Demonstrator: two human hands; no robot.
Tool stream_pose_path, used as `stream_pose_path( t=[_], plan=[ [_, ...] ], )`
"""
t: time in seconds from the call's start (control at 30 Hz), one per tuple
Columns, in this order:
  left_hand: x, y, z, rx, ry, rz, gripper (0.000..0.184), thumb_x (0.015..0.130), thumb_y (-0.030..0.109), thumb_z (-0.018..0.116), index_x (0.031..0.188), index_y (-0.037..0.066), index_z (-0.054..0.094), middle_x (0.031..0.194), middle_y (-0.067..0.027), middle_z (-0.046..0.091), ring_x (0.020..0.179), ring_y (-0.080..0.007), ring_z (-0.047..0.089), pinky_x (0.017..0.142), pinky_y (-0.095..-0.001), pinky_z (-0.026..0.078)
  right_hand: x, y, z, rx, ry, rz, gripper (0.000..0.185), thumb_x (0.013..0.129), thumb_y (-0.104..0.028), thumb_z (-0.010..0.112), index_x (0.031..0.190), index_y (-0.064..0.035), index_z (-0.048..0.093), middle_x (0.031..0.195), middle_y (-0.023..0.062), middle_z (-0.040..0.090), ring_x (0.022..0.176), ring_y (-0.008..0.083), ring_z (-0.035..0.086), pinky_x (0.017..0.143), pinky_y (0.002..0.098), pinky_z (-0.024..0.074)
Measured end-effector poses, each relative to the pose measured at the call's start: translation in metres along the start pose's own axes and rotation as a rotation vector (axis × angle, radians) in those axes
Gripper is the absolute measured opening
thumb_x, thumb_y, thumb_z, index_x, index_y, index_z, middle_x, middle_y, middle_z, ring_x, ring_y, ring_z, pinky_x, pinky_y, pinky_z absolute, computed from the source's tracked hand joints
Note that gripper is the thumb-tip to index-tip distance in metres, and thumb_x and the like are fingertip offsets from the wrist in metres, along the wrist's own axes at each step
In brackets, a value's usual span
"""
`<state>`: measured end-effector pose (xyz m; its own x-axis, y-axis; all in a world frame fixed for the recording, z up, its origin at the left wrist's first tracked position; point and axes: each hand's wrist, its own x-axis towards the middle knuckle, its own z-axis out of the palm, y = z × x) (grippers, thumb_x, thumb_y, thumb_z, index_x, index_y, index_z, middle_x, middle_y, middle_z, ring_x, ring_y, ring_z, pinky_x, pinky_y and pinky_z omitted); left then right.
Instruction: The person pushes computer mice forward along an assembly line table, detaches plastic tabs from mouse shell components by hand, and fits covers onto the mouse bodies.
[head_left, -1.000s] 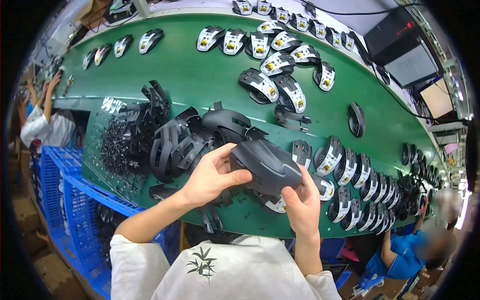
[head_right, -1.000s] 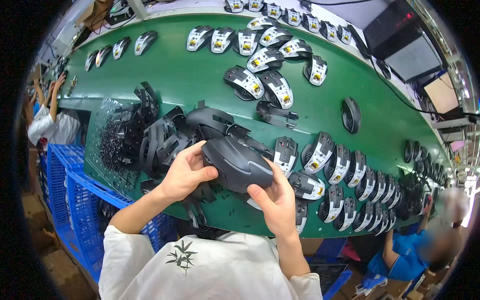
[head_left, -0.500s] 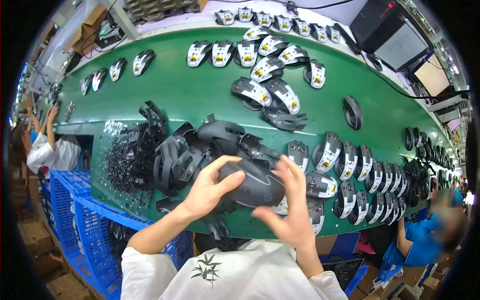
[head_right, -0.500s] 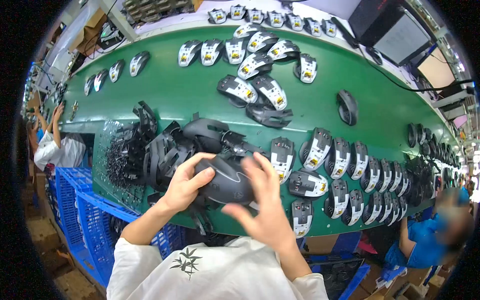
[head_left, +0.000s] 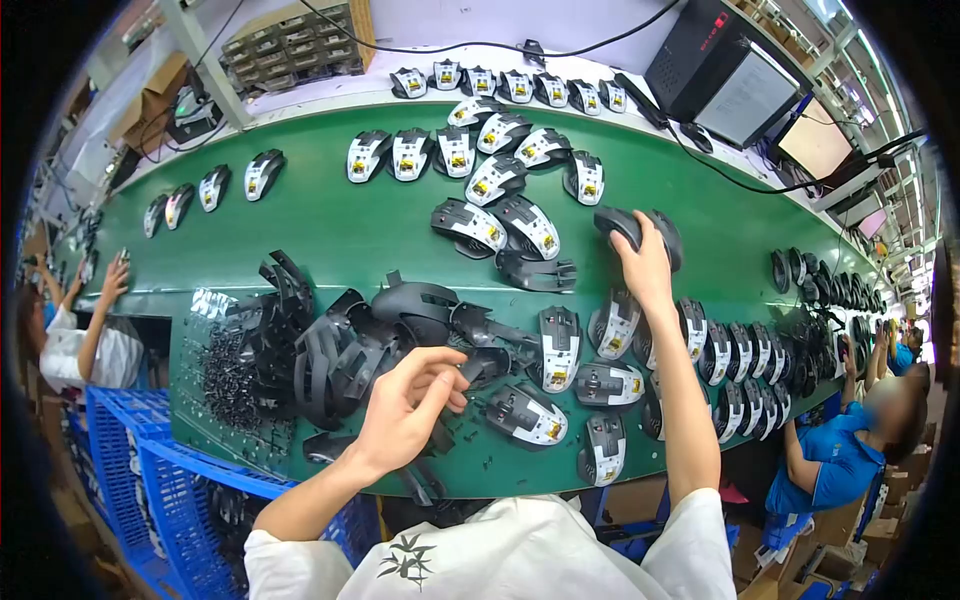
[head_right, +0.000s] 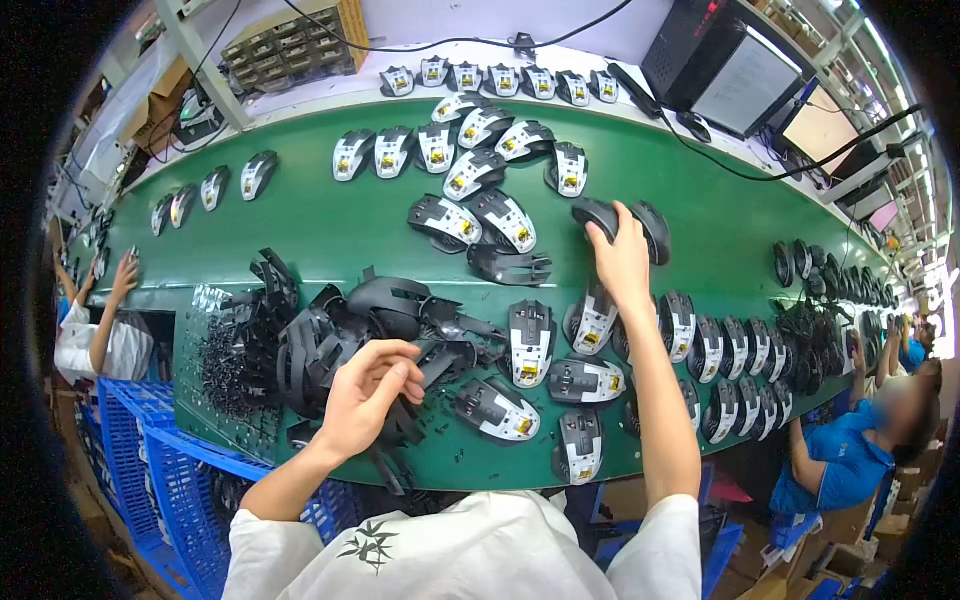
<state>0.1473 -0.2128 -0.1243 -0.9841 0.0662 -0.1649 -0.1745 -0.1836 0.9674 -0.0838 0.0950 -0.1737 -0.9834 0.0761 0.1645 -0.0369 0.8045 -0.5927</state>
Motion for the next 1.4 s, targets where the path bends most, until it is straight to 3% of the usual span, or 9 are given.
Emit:
stream_pose_path(
  t=[0.1, 0.2, 0.27, 0.37, 0.67, 0.8, 0.97, 1.27, 1.4],
  plan=[
    [0.0, -0.004, -0.005, 0.233, 0.025, 0.098, 0.023, 0.1, 0.0, 0.058, 0.123, -0.002, 0.062, 0.103, -0.0132, 0.067, 0.083, -0.018, 0.067, 0.073, -0.0267, 0.056, -0.001, 0.036, 0.024, -0.66, 0.113, -0.266, 0.056, 0.094, -0.027, 0.067, 0.138, 0.0054, 0.054, 0.136, 0.025, 0.057, 0.119, 0.0395, 0.06, 0.107, 0.0427, 0.0471],
    [0.004, -0.012, -0.008, 0.357, 0.064, 0.21, 0.025, 0.098, -0.002, 0.059, 0.123, -0.002, 0.062, 0.106, -0.013, 0.067, 0.083, -0.0179, 0.067, 0.072, -0.0264, 0.056, -0.026, -0.012, 0.021, -0.383, 0.202, -0.389, 0.056, 0.092, -0.03, 0.07, 0.133, 0.0063, 0.057, 0.128, 0.0252, 0.062, 0.117, 0.0385, 0.061, 0.104, 0.0437, 0.0491],
    [0.006, -0.015, -0.007, 0.482, 0.08, 0.321, 0.027, 0.096, -0.003, 0.06, 0.123, -0.002, 0.063, 0.109, -0.0129, 0.067, 0.083, -0.0178, 0.067, 0.071, -0.0262, 0.055, -0.041, -0.059, 0.008, -0.285, -0.261, 0.042, 0.052, 0.089, -0.025, 0.071, 0.13, 0.0056, 0.06, 0.113, 0.0213, 0.069, 0.105, 0.0368, 0.066, 0.095, 0.0441, 0.0529],
    [0.002, -0.017, -0.001, 0.533, 0.077, 0.358, 0.029, 0.094, -0.004, 0.063, 0.123, -0.003, 0.063, 0.113, -0.0137, 0.067, 0.089, -0.0196, 0.067, 0.075, -0.0282, 0.056, -0.041, -0.052, 0.015, -0.12, -0.326, 0.088, 0.046, 0.088, -0.021, 0.069, 0.126, 0.0041, 0.062, 0.103, 0.0166, 0.069, 0.093, 0.0312, 0.067, 0.084, 0.0404, 0.0537],
    [0.001, -0.008, 0.023, 0.868, 0.211, 0.809, 0.039, 0.087, 0.001, 0.073, 0.125, 0.002, 0.066, 0.125, -0.012, 0.066, 0.098, -0.0234, 0.064, 0.09, -0.0344, 0.049, -0.106, -0.13, -0.04, 0.671, -0.37, 0.099, 0.026, 0.087, -0.003, 0.063, 0.113, -0.0025, 0.064, 0.079, 0.0027, 0.059, 0.059, 0.0077, 0.051, 0.051, 0.0234, 0.039],
    [-0.013, -0.004, 0.027, 1.121, 0.33, 0.804, 0.041, 0.084, 0.004, 0.076, 0.124, 0.004, 0.068, 0.12, -0.0108, 0.069, 0.102, -0.0245, 0.063, 0.102, -0.0367, 0.043, -0.162, -0.156, -0.041, 0.605, -0.42, -0.009, 0.031, 0.086, -0.002, 0.069, 0.117, -0.001, 0.062, 0.082, 0.0051, 0.061, 0.063, 0.0101, 0.055, 0.056, 0.0243, 0.0438],
    [-0.019, 0.002, 0.006, 1.046, 0.125, 0.673, 0.033, 0.085, 0.004, 0.077, 0.117, 0.003, 0.071, 0.108, -0.0092, 0.074, 0.101, -0.0229, 0.063, 0.11, -0.0367, 0.035, -0.187, -0.153, -0.031, 0.918, -0.529, -0.004, 0.026, 0.086, -0.001, 0.074, 0.111, 0.0003, 0.065, 0.084, 0.0061, 0.063, 0.067, 0.0113, 0.058, 0.058, 0.0249, 0.0461],
    [-0.02, 0.002, 0.005, -0.179, 0.042, -0.069, 0.014, 0.095, 0.004, 0.072, 0.108, 0.001, 0.073, 0.1, -0.0089, 0.075, 0.095, -0.0196, 0.067, 0.095, -0.0308, 0.052, -0.2, -0.152, -0.017, 0.997, -0.311, -0.108, 0.012, 0.089, 0.005, 0.071, 0.101, 0.0013, 0.069, 0.086, 0.0038, 0.067, 0.074, 0.0149, 0.06, 0.069, 0.0234, 0.0494],
    [-0.019, -0.017, -0.003, -0.271, -0.027, -0.05, 0.015, 0.096, 0.002, 0.07, 0.111, -0.001, 0.071, 0.101, -0.0102, 0.074, 0.092, -0.0196, 0.068, 0.088, -0.0279, 0.055, -0.208, -0.153, -0.027, 0.728, -0.286, -0.281, 0.014, 0.089, 0.005, 0.072, 0.103, 0.0014, 0.07, 0.086, 0.0038, 0.068, 0.074, 0.0145, 0.061, 0.069, 0.0231, 0.0496]
  ],
)
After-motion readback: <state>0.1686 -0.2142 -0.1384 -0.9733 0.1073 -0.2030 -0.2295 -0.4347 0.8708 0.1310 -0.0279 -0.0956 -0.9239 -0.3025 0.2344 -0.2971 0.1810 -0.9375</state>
